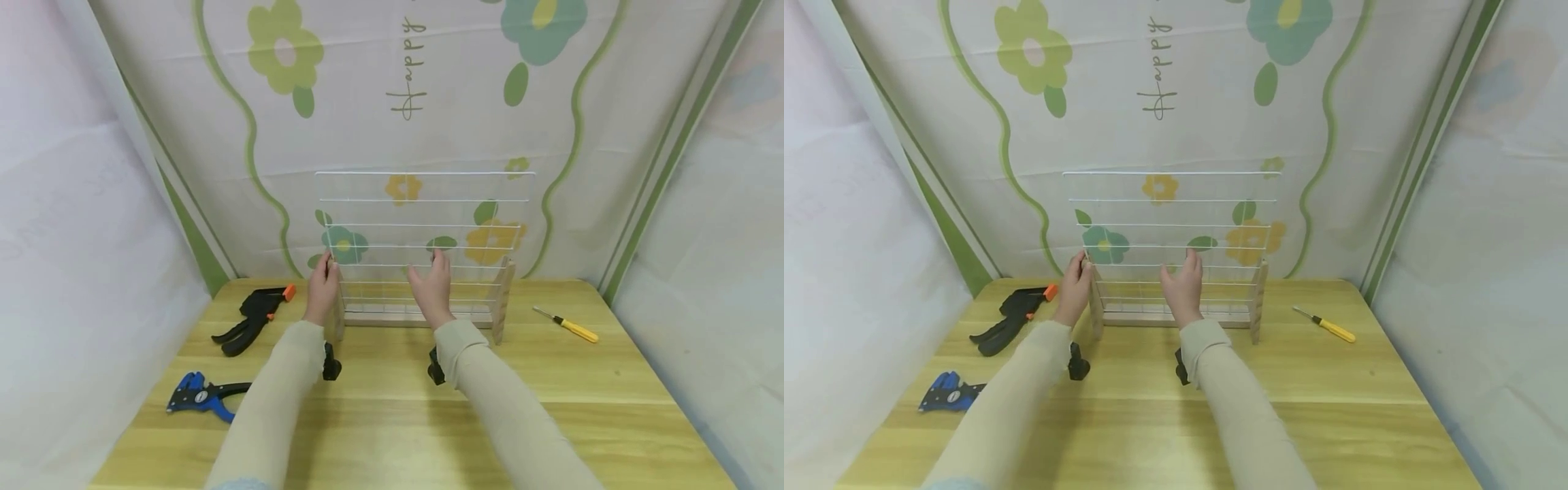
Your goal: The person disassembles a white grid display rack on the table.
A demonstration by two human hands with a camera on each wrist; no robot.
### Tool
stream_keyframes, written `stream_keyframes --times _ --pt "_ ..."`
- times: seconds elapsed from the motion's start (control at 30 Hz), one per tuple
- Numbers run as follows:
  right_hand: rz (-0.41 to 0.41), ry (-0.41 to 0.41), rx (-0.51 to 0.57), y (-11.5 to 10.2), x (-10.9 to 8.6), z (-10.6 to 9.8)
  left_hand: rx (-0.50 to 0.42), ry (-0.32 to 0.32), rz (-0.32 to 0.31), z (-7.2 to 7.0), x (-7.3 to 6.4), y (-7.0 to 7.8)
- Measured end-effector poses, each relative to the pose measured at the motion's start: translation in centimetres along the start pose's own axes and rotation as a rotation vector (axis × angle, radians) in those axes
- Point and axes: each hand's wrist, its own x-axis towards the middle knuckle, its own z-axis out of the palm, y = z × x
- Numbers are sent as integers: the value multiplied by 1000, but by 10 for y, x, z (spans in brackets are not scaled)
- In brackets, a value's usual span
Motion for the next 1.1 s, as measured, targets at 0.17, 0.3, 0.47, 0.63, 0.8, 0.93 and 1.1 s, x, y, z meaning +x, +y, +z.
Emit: stream_keyframes --times 0.17,0.3,0.47,0.63,0.8,0.93,1.1 --pt "9 39 8 -4 3 6 -98 80 7 7 0 -3" --pt "-8 79 -17 -7 9 5 -113 103 9 10 4 0" --pt "11 121 -43 -5 11 5 -116 70 -40 15 3 2" --pt "11 137 -74 1 8 5 -125 61 -62 16 -3 -3" --pt "4 165 -97 4 5 9 -120 53 -46 15 -5 -7" --pt "7 173 -107 3 6 12 -125 31 -52 10 -2 -10" --pt "-10 163 -99 0 9 16 -161 12 -43 1 5 -11"
